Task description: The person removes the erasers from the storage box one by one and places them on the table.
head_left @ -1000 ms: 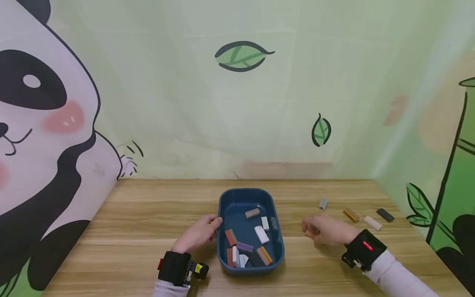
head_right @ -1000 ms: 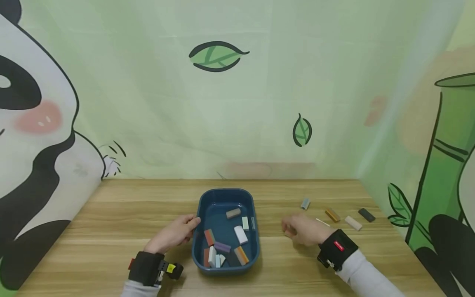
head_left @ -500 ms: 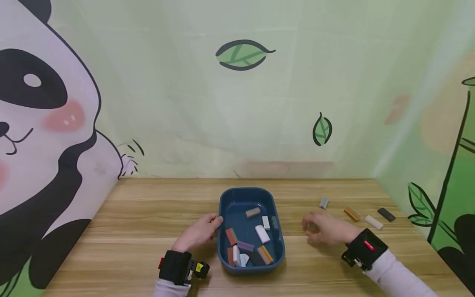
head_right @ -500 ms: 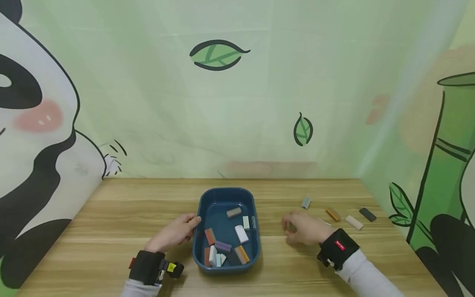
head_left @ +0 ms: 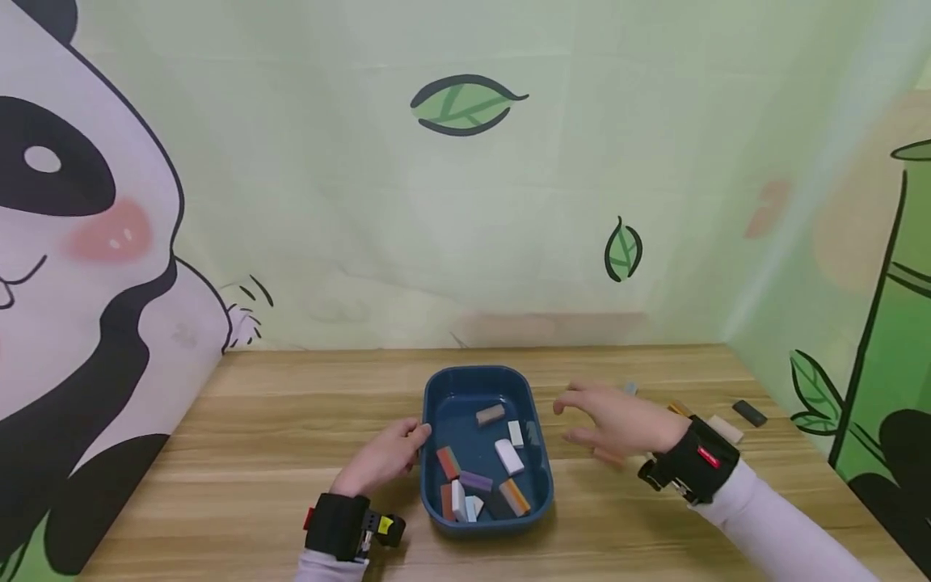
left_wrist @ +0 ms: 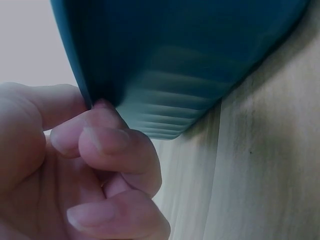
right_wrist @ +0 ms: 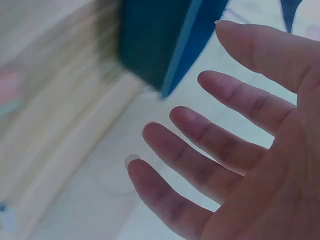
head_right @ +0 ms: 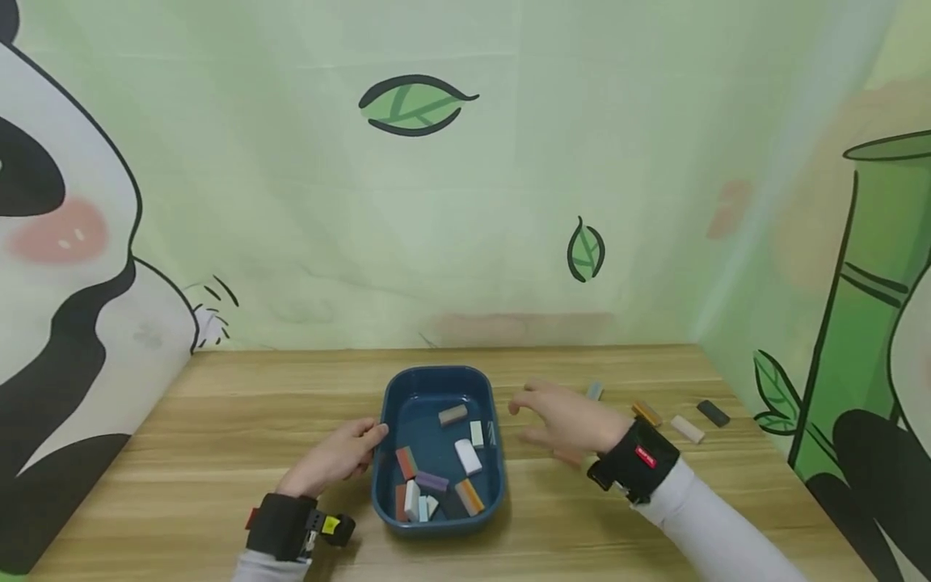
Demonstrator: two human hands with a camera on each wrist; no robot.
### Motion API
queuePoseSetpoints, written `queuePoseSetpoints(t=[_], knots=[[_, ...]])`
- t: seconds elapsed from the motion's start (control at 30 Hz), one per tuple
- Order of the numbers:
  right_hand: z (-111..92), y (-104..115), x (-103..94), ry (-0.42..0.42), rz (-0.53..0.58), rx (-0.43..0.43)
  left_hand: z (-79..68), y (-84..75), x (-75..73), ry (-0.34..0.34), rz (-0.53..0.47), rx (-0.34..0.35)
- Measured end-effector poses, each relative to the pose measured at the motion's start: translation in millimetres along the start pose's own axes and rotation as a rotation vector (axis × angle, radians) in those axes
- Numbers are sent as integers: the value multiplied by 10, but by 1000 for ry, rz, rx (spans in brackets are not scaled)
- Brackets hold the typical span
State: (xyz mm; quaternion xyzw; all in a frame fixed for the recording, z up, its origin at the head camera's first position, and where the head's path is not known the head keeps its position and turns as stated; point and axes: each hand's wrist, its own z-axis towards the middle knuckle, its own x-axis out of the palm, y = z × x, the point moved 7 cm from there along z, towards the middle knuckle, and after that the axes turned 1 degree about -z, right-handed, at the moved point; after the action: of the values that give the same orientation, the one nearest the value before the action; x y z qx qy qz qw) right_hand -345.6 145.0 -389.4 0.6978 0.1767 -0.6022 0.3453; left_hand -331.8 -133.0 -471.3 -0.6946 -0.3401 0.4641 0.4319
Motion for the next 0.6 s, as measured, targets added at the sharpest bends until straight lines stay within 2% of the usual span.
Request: queuePoseSetpoints(t=[0.17,0.3,0.43,0.6], knots=[[290,304,-101,-3,-67,-102,-2,-15,14,-15,9,14],[551,491,-77,36,-96,-156,-3,-21,35,-5,21,28],[815,681,39,120,-98,-166,-3,-6,39,3,11,28],[1186,844,219,231,-155,-131,1,-7,2,-2,10,33]])
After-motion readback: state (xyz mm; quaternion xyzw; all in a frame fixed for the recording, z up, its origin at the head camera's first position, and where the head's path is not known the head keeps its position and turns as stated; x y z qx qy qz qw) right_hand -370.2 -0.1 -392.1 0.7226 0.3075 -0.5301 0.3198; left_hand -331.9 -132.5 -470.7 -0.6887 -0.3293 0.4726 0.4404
